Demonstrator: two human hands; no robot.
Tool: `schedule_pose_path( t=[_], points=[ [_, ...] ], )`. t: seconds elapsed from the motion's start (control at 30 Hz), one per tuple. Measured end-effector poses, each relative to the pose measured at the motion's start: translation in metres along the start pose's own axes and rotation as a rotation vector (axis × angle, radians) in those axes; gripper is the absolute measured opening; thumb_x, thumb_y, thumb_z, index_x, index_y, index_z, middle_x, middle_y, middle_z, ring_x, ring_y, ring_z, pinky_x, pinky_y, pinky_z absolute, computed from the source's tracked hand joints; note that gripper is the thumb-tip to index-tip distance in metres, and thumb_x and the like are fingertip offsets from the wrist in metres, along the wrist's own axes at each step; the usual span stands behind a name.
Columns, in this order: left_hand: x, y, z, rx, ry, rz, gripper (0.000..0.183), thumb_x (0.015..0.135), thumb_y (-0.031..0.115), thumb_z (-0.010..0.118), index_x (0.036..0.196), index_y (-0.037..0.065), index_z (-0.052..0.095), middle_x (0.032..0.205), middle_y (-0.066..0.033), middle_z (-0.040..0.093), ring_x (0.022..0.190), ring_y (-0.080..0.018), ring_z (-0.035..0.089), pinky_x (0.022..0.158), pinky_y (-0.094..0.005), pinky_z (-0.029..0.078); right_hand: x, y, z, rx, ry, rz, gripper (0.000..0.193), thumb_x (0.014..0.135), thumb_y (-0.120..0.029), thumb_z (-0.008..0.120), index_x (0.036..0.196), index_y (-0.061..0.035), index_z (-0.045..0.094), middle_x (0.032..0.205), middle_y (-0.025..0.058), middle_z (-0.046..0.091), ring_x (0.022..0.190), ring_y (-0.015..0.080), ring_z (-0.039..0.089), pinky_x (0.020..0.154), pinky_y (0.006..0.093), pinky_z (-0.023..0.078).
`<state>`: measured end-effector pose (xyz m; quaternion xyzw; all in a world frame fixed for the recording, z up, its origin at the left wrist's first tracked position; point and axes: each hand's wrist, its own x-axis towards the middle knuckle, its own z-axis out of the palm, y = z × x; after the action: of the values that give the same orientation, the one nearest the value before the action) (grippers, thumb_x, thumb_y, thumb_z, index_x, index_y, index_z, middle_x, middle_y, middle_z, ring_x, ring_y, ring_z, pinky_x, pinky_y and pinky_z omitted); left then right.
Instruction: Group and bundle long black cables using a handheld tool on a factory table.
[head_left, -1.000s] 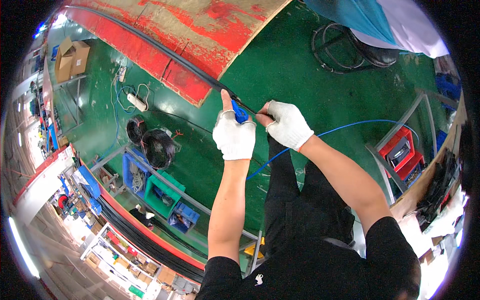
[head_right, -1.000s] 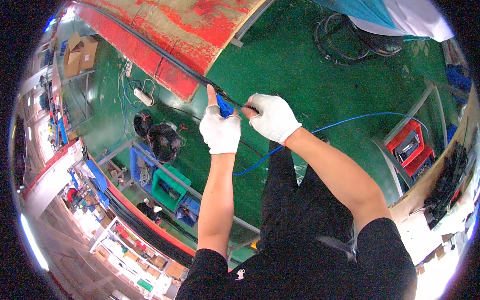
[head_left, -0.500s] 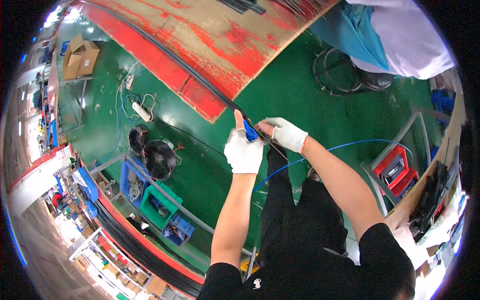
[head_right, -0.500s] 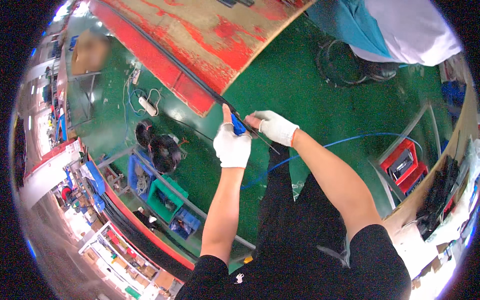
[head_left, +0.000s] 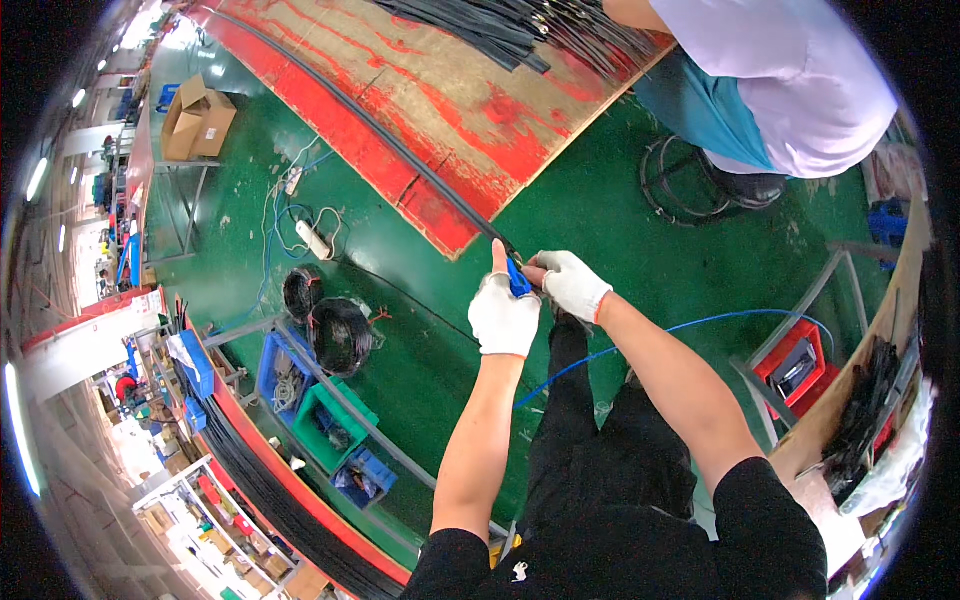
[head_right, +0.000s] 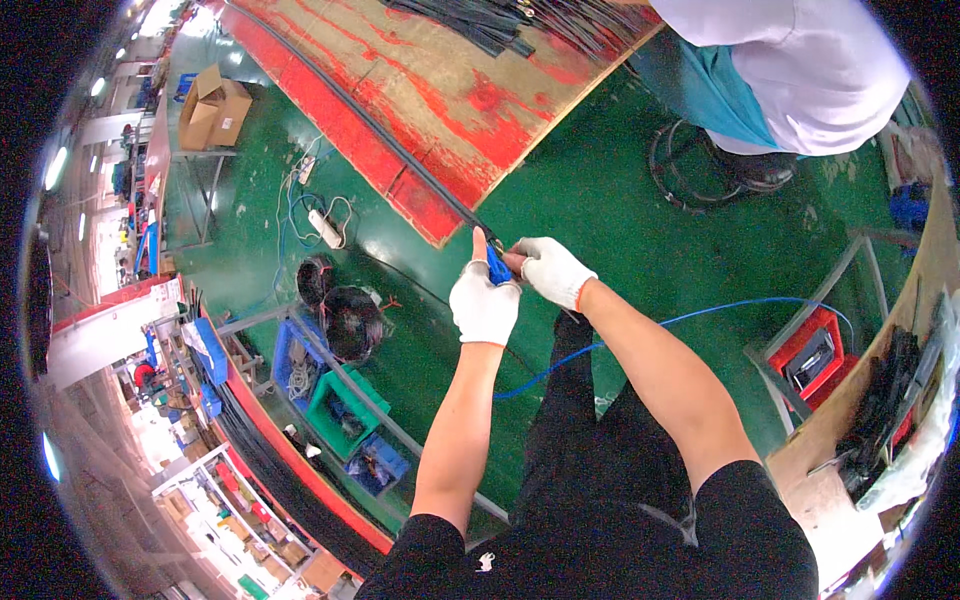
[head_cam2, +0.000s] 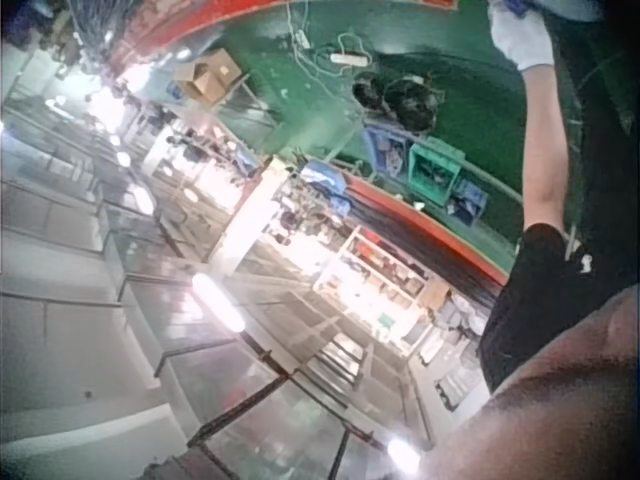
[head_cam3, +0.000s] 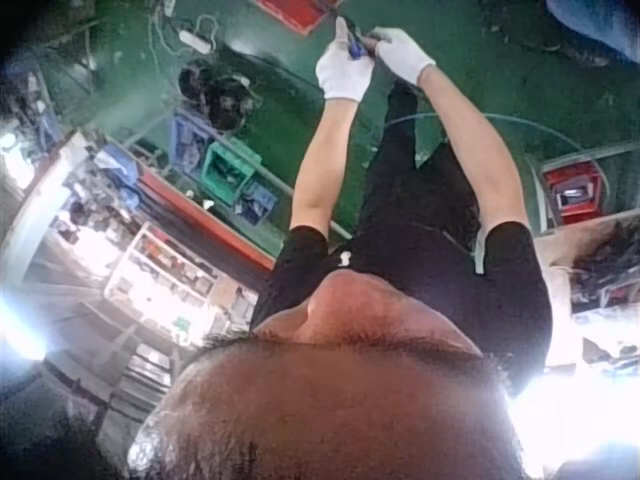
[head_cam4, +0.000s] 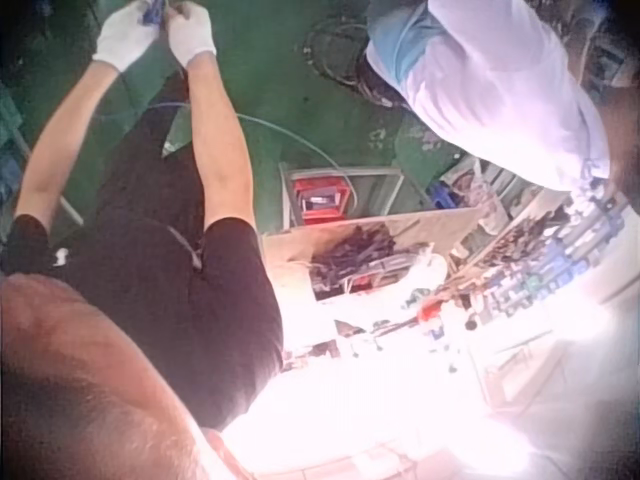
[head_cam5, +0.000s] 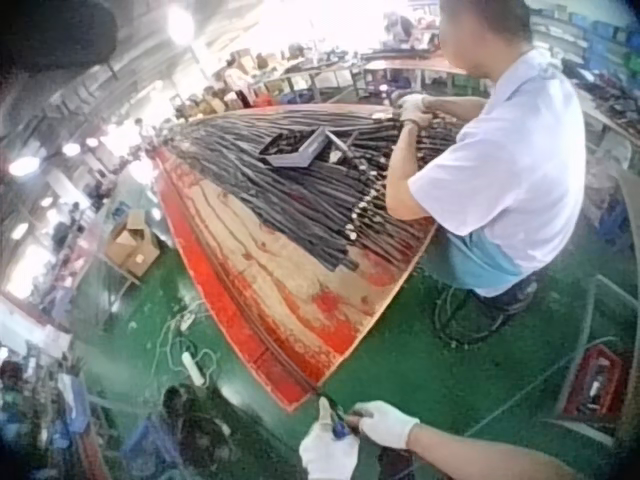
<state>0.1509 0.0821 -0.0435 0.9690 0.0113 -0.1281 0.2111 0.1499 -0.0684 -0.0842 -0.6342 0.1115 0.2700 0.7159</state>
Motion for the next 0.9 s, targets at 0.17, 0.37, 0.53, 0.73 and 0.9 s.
schedule_pose_path(
  t=[0.17,0.37,0.53,0.73,0.9],
  points=[
    [-0.004,0.004,-0.004,-0.047,0.002,-0.027,0.085,0.084,0.014,0.069,0.164,0.019,0.041,0.1,-0.02,0.074,0.089,-0.0384,0.073,0.081,-0.0431,0.056,-0.006,-0.026,-0.005,0.074,-0.095,0.209,0.038,0.104,-0.033,0.066,0.108,0.0032,0.073,0.087,0.002,0.067,0.082,0.0126,0.058,0.073,0.0332,0.049],
    [-0.001,0.012,-0.014,-0.085,-0.04,-0.037,0.076,0.085,0.017,0.067,0.159,0.019,0.048,0.104,-0.0234,0.074,0.096,-0.0402,0.074,0.086,-0.0452,0.057,0.005,-0.003,-0.006,-0.038,-0.048,0.093,0.037,0.102,-0.032,0.067,0.109,0.0035,0.075,0.088,0.005,0.069,0.077,0.0141,0.058,0.068,0.0325,0.046],
    [-0.019,0.023,-0.023,-0.044,-0.075,-0.06,0.079,0.085,0.02,0.067,0.161,0.017,0.045,0.109,-0.0239,0.074,0.097,-0.0422,0.072,0.086,-0.0487,0.056,0.002,-0.012,-0.003,0.005,-0.052,0.095,0.037,0.104,-0.028,0.064,0.116,0.0068,0.073,0.099,0.0111,0.075,0.09,0.0185,0.065,0.083,0.0358,0.052],
    [-0.004,0.018,-0.026,0.057,-0.17,-0.009,0.089,0.082,0.023,0.068,0.165,0.019,0.036,0.111,-0.0241,0.072,0.099,-0.0414,0.073,0.09,-0.049,0.058,0.004,-0.013,-0.002,-0.084,-0.003,0.092,0.038,0.104,-0.031,0.065,0.112,0.0054,0.074,0.097,0.0103,0.074,0.089,0.0181,0.064,0.082,0.0359,0.052],
    [-0.001,0.012,-0.016,-0.019,-0.099,0.064,0.083,0.087,0.024,0.067,0.163,0.01,0.036,0.104,-0.0234,0.072,0.093,-0.0426,0.072,0.084,-0.0513,0.058,0.008,-0.01,-0.018,-0.039,-0.042,0.163,0.041,0.103,-0.036,0.066,0.114,0.0034,0.074,0.101,0.0078,0.073,0.092,0.0167,0.063,0.083,0.0343,0.052]
  ],
)
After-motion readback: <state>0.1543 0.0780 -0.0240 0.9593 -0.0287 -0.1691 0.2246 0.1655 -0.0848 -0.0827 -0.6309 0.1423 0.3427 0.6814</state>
